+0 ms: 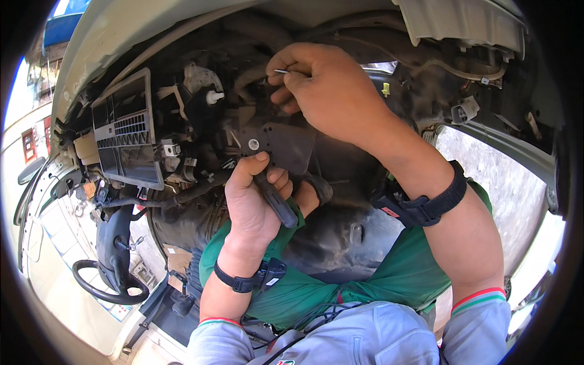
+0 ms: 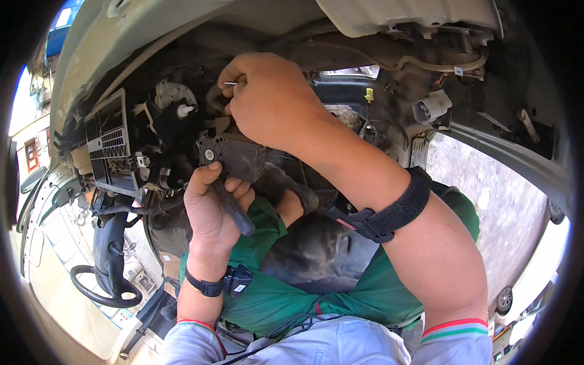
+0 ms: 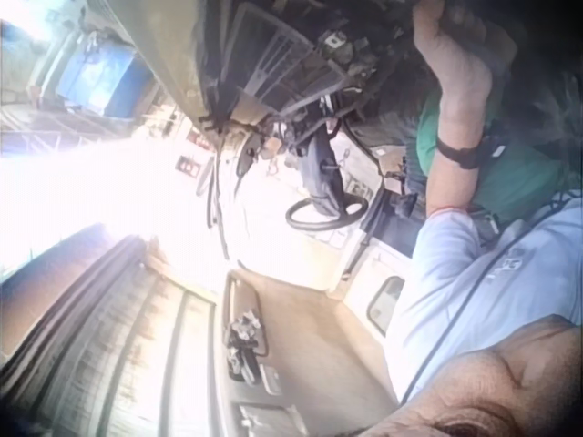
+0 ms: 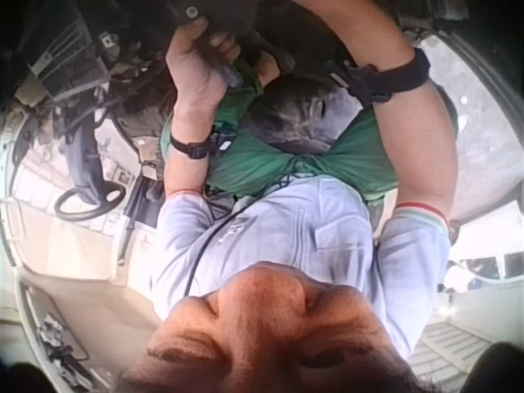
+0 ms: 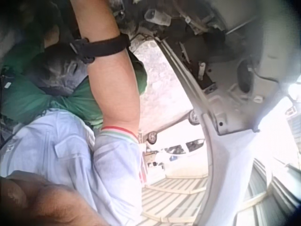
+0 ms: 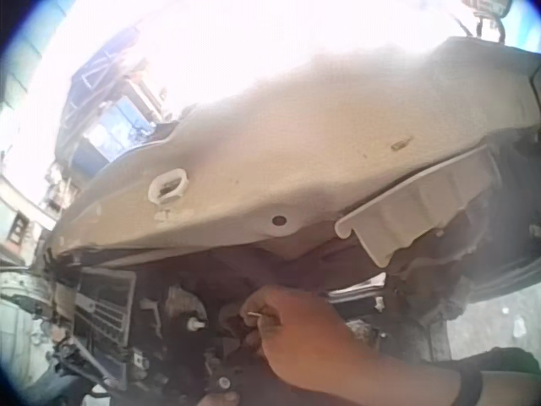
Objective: The person works under the dashboard of a vehicle by disconnecting wire harnesses and using a screwdriver to remove internal components. They pull at various wires and connectors to detach them from the vehicle's electrical system.
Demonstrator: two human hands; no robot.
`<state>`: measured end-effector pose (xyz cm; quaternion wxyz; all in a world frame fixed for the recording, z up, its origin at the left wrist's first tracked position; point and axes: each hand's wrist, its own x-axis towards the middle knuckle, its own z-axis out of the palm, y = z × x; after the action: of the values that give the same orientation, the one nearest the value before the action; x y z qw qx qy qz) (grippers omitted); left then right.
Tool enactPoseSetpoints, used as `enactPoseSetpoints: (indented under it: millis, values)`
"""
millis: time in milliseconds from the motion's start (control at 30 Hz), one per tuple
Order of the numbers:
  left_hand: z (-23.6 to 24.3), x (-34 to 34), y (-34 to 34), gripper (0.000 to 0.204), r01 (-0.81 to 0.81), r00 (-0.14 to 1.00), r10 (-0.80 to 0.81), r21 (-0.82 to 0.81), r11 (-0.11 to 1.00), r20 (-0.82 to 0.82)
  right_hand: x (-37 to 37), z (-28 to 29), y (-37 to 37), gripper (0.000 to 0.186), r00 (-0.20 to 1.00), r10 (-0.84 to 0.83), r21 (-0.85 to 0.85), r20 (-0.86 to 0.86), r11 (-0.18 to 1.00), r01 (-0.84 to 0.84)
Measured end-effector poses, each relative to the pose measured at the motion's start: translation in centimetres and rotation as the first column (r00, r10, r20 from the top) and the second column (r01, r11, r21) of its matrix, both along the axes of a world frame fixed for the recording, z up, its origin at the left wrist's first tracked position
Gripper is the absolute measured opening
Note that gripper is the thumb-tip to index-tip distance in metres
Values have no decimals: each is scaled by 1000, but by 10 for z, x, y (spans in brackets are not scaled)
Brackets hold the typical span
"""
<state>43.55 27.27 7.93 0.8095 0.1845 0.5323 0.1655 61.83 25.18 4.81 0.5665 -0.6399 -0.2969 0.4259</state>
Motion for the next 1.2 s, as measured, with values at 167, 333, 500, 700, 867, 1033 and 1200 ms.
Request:
enactPoseSetpoints:
  millis: [167, 333, 500, 700, 867, 1033, 1200]
  values:
    - [-4, -3, 3, 15, -50, 999, 50, -39, 998, 9, 0, 4, 9, 23, 1000, 15, 15, -5, 1000, -15]
    - [-3, -8, 6, 12, -76, 997, 76, -58, 995, 8, -12, 18, 20, 24, 992, 12, 53, -125, 999, -5]
    - [3, -7, 5, 11, -42, 999, 43, -47, 998, 7, -16, 9, 24, 26, 987, 46, 76, 152, 995, -59]
    - [9, -5, 4, 12, -59, 997, 57, -42, 997, -46, -18, 10, 31, 25, 972, -11, 99, 233, 995, -12]
    - [12, -5, 4, 11, -87, 995, 84, -66, 994, -46, -25, 12, 40, 23, 977, -37, 112, 209, 994, 14]
    - [8, -10, 6, 11, -94, 995, 93, -83, 992, -24, -33, 24, 43, 24, 974, 6, 91, 227, 996, -27]
    - [4, -13, 7, 9, -94, 995, 91, -73, 993, -36, -41, 23, 49, 22, 962, -16, 79, 271, 997, -6]
